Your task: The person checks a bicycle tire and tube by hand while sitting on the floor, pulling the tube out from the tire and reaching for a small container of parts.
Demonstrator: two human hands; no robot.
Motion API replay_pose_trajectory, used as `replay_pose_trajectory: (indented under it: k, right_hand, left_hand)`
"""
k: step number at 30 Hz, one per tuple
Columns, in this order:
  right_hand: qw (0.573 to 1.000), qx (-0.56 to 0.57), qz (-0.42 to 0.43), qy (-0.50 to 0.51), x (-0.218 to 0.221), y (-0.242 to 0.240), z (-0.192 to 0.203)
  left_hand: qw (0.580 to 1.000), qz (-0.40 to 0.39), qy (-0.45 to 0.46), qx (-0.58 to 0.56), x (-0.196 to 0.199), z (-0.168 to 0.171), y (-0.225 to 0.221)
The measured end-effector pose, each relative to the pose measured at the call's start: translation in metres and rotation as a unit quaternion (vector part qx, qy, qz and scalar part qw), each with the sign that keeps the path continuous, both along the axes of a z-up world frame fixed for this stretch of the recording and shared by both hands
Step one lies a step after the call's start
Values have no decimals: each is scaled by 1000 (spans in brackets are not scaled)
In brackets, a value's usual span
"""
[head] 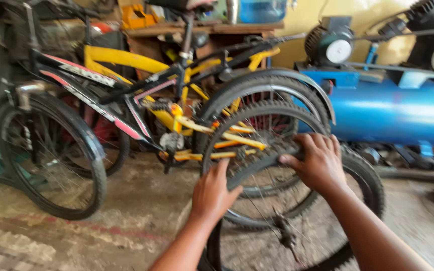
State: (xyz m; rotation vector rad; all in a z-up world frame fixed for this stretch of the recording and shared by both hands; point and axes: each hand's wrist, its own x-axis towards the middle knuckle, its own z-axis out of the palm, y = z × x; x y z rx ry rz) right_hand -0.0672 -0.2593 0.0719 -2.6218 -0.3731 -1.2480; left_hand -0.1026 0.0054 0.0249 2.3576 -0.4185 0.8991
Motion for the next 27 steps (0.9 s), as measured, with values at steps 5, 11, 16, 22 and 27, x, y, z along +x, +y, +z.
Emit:
replay_pose_trajectory:
  k: [5, 11, 16, 22, 27]
  right_hand:
    - [971, 189, 63, -129, 1, 37, -33]
    - [923, 320, 81, 198, 10, 135, -107]
    - [773, 464, 124, 414, 7, 195, -157]
    - [676, 546, 302, 392, 18, 211, -178]
    - [631, 517, 337, 471, 20, 219, -176]
  left_hand:
    - [994, 49, 88, -36, 29, -23, 21]
    - [993, 9, 105, -61, 69, -34, 37]
    - [988, 24, 130, -81, 74, -29, 47]
    - [982, 47, 171, -66, 92, -29, 43]
    - [982, 59, 168, -60, 89, -35, 46]
